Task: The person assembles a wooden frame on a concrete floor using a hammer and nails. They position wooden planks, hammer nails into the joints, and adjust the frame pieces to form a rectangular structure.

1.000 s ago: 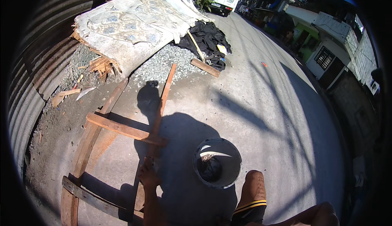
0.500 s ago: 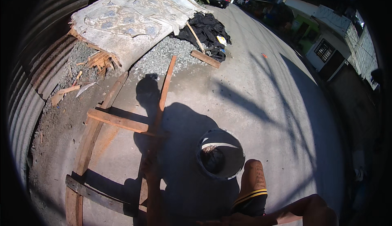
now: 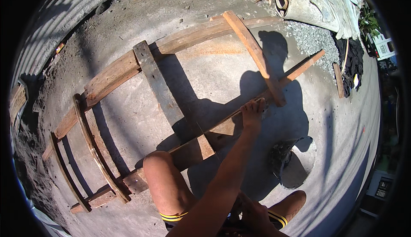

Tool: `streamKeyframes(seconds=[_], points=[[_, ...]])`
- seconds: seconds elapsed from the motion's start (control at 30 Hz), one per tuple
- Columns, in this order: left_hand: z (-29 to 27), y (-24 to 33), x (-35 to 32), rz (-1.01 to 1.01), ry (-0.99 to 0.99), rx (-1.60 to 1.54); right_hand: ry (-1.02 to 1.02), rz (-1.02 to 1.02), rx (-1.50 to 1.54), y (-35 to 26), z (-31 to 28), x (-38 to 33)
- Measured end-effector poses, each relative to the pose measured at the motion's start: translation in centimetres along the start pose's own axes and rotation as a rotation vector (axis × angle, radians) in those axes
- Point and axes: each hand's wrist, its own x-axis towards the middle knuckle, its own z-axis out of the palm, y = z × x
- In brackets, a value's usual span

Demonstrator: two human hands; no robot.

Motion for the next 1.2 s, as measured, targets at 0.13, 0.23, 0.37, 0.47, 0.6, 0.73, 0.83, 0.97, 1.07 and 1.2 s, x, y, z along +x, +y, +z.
streamKeyframes(seconds=[0.13,0.23,0.37,0.47,0.6,0.73,0.83,0.97,1.07,1.2], points=[[0.0,-0.2,-0.5,-0.021,0.069,-0.014,0.283,-0.278,0.074,1.0,3.2,6.9],[-0.9,-0.4,-0.4,0.015,-0.04,-0.017,0.218,-0.188,0.099,1.2,0.0,1.4],[-1.9,-0.1,-0.2,-0.066,-0.007,-0.018,0.32,-0.314,0.039,-0.7,-3.9,-3.9],[-2.0,0.0,-0.1,-0.073,-0.055,-0.039,0.089,-0.2,0.149,0.0,-2.1,1.6],[-2.5,0.1,-0.6,-0.06,-0.076,0.006,0.087,-0.267,0.109,3.9,1.9,6.2],[-3.7,-0.5,-0.8,0.063,-0.178,0.015,0.129,-0.348,0.064,3.8,0.1,2.6],[-4.2,-0.4,-0.5,0.083,-0.226,0.006,0.145,-0.284,0.094,2.6,-3.6,-4.3],[-2.7,-0.5,-0.8,0.137,-0.135,0.04,0.2,-0.187,0.117,3.9,-5.6,-9.6],[-1.8,-0.7,-0.7,0.154,-0.074,0.064,0.268,-0.272,0.148,5.8,-4.2,-4.2],[-3.4,-0.2,-0.4,0.148,-0.226,0.131,0.335,-0.342,0.19,7.1,-1.7,2.7]])
